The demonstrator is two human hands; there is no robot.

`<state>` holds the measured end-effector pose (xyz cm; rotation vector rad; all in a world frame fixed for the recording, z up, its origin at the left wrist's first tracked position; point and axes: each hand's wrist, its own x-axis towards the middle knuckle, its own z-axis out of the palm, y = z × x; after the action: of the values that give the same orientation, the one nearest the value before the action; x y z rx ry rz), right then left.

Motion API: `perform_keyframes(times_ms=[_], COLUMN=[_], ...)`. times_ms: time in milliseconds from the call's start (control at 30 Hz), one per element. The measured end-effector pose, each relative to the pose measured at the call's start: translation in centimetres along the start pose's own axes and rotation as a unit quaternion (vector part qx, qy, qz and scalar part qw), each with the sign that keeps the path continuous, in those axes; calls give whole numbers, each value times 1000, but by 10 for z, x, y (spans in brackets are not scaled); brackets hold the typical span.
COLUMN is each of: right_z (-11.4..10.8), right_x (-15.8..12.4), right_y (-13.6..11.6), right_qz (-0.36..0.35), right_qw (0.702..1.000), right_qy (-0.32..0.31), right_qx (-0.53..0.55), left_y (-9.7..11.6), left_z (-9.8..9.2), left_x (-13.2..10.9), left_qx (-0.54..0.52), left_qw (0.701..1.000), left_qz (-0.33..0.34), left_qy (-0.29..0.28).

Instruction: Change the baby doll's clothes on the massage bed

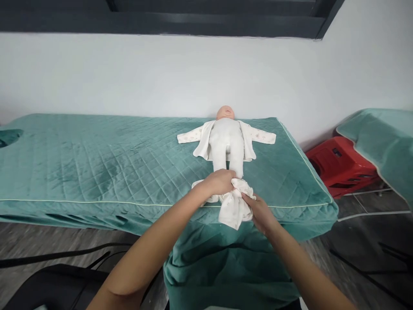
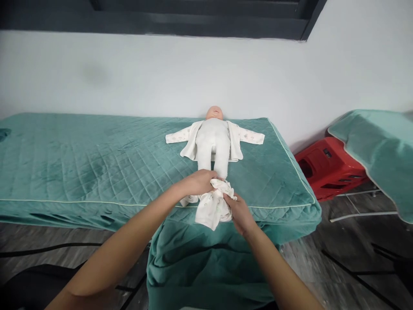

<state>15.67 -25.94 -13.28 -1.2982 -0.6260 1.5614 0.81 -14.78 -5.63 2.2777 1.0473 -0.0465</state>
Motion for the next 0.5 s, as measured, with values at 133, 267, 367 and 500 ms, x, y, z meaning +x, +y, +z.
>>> perform_keyframes(times_ms=[133, 267, 367, 500], right_z=[1, -3, -7, -10], right_x=[7, 14, 18, 23], right_y=[12, 14, 10, 6], right_qz=[-16, -115, -185, -232], right_qw=[1000, 980, 925, 889], right_qy=[6, 87, 157, 161], right_qx=[-12, -136, -294, -361], left_y=[-5, -9, -13, -19], left_z=[1, 0, -1, -5], left_x=[1, 4, 6, 5], left_qx=[-26, -28, -70, -130], left_qw=[999, 997, 994, 985], left_qz=[26, 53, 68, 95], left_qy=[-21, -47, -49, -57])
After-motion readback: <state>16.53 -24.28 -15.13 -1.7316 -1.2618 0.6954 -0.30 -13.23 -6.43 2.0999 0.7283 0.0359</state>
